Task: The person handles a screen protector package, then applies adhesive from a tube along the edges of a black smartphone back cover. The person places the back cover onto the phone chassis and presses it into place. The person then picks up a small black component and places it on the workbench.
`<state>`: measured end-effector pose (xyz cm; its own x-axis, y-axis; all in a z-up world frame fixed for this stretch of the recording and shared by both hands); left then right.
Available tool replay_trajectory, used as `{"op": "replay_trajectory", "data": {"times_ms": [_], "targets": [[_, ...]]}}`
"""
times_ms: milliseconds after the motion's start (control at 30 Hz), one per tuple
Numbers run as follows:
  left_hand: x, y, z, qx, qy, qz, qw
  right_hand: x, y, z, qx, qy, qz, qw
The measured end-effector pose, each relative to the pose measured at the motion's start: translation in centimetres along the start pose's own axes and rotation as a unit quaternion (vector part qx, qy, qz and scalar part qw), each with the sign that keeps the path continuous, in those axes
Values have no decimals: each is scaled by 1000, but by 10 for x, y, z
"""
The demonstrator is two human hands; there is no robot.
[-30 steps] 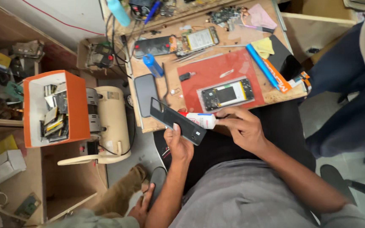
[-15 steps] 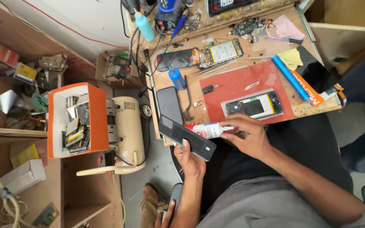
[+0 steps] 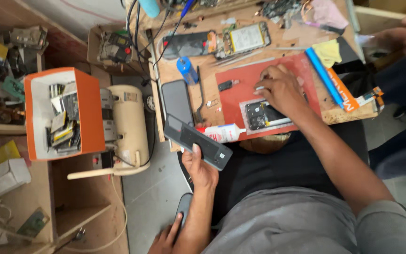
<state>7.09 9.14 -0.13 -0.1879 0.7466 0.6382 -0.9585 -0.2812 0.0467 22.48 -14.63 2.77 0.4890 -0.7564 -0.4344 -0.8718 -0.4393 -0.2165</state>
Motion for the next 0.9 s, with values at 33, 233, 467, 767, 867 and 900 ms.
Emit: {"op": "replay_trajectory", "data": {"times_ms": [33,233,467,767,867,900], "targets": [[1,2,0,-2,-7,0,1000,-6,0,1,-10,10,2,1000],[-4,5,-8,-38,-23,-6,999,-58,18,23,-238,-347,110,900],[-19,17,-48,9,-58,-5,998,-49,39,44,-377,-419,195,803],[2,16,9,-71,47,-53,995,-19,75,-75,50,-624,0,780],[18,16,27,-166,29,-27,985,-42,79,-66,129,-648,-34,750],[24,15,30,-190,-61,6,980,-51,79,-62,159,-627,-38,761]]}}
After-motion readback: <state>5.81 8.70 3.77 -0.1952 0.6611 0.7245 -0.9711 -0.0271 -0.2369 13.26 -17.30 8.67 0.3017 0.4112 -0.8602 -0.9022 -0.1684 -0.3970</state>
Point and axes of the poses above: each hand's wrist, its own y-axis away from the middle knuckle, its own z-axis out of the palm, x = y × z, the point moved 6 cm from there along -y, towards the middle knuckle, and after that the axes turned 6 degrees about -x, right-handed, at the moved point
